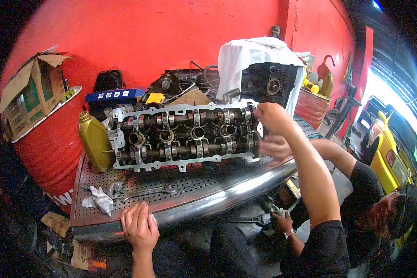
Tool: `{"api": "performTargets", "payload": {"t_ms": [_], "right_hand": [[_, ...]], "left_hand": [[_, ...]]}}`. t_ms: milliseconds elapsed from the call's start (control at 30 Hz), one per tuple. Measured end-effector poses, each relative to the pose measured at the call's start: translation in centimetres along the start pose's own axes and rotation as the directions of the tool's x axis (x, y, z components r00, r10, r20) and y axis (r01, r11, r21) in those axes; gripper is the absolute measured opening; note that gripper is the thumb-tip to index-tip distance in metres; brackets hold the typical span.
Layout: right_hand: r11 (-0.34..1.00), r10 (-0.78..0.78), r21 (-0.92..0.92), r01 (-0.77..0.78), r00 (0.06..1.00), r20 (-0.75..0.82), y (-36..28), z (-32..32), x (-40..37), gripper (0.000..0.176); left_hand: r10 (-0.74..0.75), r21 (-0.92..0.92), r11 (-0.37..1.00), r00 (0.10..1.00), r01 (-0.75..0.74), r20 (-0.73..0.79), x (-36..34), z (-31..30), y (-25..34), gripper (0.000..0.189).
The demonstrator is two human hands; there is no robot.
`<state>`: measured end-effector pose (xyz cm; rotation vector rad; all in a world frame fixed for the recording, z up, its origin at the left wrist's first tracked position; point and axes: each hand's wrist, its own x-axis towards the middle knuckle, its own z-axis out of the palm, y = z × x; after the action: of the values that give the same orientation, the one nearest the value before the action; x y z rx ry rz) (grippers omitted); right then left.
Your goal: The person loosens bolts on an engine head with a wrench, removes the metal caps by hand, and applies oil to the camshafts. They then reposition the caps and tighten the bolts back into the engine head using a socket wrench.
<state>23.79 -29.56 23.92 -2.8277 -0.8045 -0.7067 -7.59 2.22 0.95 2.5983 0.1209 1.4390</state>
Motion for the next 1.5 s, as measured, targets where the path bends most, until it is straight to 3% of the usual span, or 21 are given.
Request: {"api": "performTargets", "payload": {"t_ms": [100, 167, 233, 333, 433, 467, 567, 700, 867, 1000, 1100, 1133, 1233, 1333, 1433, 1500], "right_hand": [[1.000, 0.013, -0.009, -0.012, 0.999, 0.043, 0.1, -1.2, 1.0, 0.043], [0.996, 0.043, -0.075, -0.045, 0.999, -0.031, 0.6, -0.4, 2.4, 0.042], [0.988, -0.110, -0.102, 0.117, 0.991, 0.075, 1.2, 0.1, 3.9, 0.040], [0.988, -0.053, -0.146, 0.052, 0.999, -0.006, 0.8, 1.1, 3.6, 0.036], [0.999, 0.030, -0.040, -0.033, 0.995, -0.095, -0.4, 1.0, 0.9, 0.032], [0.999, 0.037, 0.020, -0.035, 0.995, -0.092, -0.6, 0.9, -0.2, 0.031], [1.000, -0.016, -0.027, 0.015, 0.998, -0.056, -0.9, 0.3, -2.5, 0.033], [0.989, 0.145, 0.003, -0.145, 0.986, -0.080, -0.6, -1.8, 1.0, 0.039], [0.996, -0.063, -0.062, 0.062, 0.998, -0.001, 1.4, 1.5, 4.0, 0.043], [0.999, -0.029, -0.041, 0.030, 0.999, 0.017, 1.0, 0.7, 1.0, 0.036], [0.994, -0.067, -0.081, 0.079, 0.989, 0.135, -0.6, -2.1, -0.9, 0.036], [1.000, 0.015, -0.019, -0.014, 0.999, 0.045, 0.2, -1.7, -0.3, 0.038], [0.998, 0.056, 0.022, -0.056, 0.998, -0.011, 0.4, -1.9, 1.7, 0.041], [1.000, -0.022, 0.020, 0.021, 0.999, 0.024, 1.3, 0.1, 3.2, 0.040], [0.996, -0.057, 0.064, 0.061, 0.996, -0.065, 1.5, 1.1, 2.4, 0.035], [0.994, -0.059, 0.095, 0.051, 0.994, 0.092, 0.7, -0.9, 0.3, 0.037]], "left_hand": [[-0.003, 0.007, 1.000, 1.000, 0.003, 0.002, 0.2, 0.0, 0.1, 0.033], [-0.005, 0.005, 1.000, 1.000, 0.005, -0.003, 0.1, 0.1, 0.1, 0.032], [-0.001, -0.012, 1.000, 1.000, 0.001, -0.003, 0.2, 0.1, 0.1, 0.032], [0.011, 0.006, 1.000, 1.000, -0.011, -0.005, -0.1, 0.2, -0.2, 0.032], [0.014, 0.020, 1.000, 1.000, -0.014, 0.001, 0.1, -0.2, 0.0, 0.032], [0.012, 0.020, 1.000, 1.000, -0.012, 0.003, 0.2, -0.2, 0.1, 0.032], [-0.003, 0.028, 1.000, 1.000, 0.004, -0.017, 0.0, 0.3, 0.1, 0.031], [0.003, 0.021, 1.000, 1.000, -0.002, -0.012, -0.2, 0.0, 0.2, 0.032], [0.009, 0.017, 1.000, 1.000, -0.008, -0.024, 0.0, 0.1, 0.2, 0.033], [0.004, 0.019, 1.000, 1.000, -0.004, -0.021, 0.0, 0.2, 0.1, 0.034], [0.007, 0.026, 1.000, 0.999, -0.006, -0.031, 0.0, 0.5, 0.1, 0.034], [0.009, 0.029, 1.000, 1.000, -0.008, -0.030, 0.0, 0.5, 0.2, 0.034], [0.014, 0.034, 0.999, 1.000, -0.013, -0.018, 0.0, 0.3, 0.3, 0.035], [0.012, 0.031, 0.999, 1.000, -0.012, -0.011, -0.1, 0.2, 0.2, 0.035], [0.009, 0.022, 1.000, 1.000, -0.009, -0.022, 0.0, 0.2, 0.3, 0.036], [0.008, 0.022, 1.000, 1.000, -0.007, -0.025, 0.0, 0.2, 0.3, 0.037]]}}
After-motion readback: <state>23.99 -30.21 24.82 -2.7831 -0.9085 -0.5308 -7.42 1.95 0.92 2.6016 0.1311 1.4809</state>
